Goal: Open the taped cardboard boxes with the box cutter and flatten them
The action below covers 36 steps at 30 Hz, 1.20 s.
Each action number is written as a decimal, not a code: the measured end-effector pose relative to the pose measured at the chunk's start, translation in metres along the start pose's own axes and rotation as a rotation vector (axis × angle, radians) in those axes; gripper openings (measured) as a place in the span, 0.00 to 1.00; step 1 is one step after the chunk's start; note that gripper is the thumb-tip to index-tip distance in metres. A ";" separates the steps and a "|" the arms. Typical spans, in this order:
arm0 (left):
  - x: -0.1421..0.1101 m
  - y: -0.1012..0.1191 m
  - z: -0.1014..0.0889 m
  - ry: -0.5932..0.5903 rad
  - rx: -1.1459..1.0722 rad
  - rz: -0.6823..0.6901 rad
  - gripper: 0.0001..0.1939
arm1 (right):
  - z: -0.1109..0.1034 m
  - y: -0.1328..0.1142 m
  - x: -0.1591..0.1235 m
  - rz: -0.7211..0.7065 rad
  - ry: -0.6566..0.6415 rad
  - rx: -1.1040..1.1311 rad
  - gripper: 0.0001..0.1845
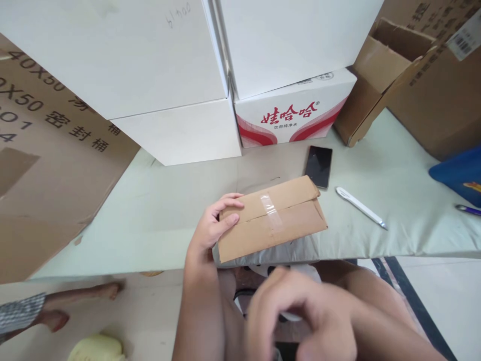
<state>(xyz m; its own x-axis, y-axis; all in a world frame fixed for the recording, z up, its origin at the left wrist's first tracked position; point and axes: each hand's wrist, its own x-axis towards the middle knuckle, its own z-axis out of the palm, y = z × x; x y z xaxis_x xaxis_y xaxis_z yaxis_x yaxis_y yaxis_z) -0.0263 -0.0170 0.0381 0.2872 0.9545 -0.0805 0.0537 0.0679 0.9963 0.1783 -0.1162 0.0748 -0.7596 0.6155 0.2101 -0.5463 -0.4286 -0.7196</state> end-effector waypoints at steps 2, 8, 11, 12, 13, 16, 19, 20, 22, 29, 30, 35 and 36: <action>0.000 0.000 0.000 -0.001 0.010 0.005 0.16 | -0.021 -0.022 -0.001 -0.307 0.184 -0.140 0.26; 0.000 0.000 0.000 0.000 0.005 0.011 0.17 | -0.108 -0.063 -0.030 -0.765 1.576 -0.950 0.16; 0.001 -0.001 -0.001 -0.011 0.012 0.012 0.19 | -0.140 -0.067 -0.055 -0.459 1.828 -1.280 0.09; 0.001 -0.002 -0.001 -0.017 0.020 0.016 0.19 | -0.146 -0.066 -0.062 -0.331 1.832 -1.367 0.06; 0.001 -0.002 -0.002 -0.022 0.028 0.020 0.20 | -0.150 -0.066 -0.070 -0.205 1.804 -1.433 0.09; 0.001 -0.003 -0.002 -0.030 0.034 0.021 0.20 | -0.155 -0.063 -0.088 0.237 1.680 -1.582 0.22; 0.001 -0.003 -0.002 -0.027 0.035 0.015 0.19 | -0.159 -0.062 -0.102 0.747 1.540 -1.667 0.26; 0.001 -0.002 -0.002 -0.025 0.034 0.017 0.19 | -0.161 -0.063 -0.106 0.851 1.500 -1.671 0.25; 0.001 -0.002 -0.002 -0.020 0.028 0.018 0.19 | -0.163 -0.067 -0.109 0.887 1.476 -1.644 0.20; 0.003 -0.003 0.000 -0.014 0.007 0.011 0.17 | -0.144 -0.077 -0.085 -0.435 1.649 -0.905 0.14; 0.003 -0.003 0.000 -0.010 0.002 0.014 0.17 | -0.141 -0.078 -0.079 -0.602 1.587 -0.704 0.16; 0.003 -0.003 0.004 0.012 -0.021 0.000 0.17 | -0.131 -0.080 -0.065 -0.703 1.410 -0.424 0.16; 0.003 -0.004 0.005 0.015 -0.020 0.001 0.18 | -0.128 -0.081 -0.064 -0.728 1.376 -0.423 0.15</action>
<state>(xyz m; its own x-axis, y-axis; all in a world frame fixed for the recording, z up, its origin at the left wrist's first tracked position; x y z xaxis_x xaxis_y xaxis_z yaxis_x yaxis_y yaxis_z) -0.0210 -0.0155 0.0340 0.2733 0.9587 -0.0792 0.0338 0.0727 0.9968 0.3164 -0.0362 0.0343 0.6088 0.7932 0.0158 -0.3229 0.2660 -0.9083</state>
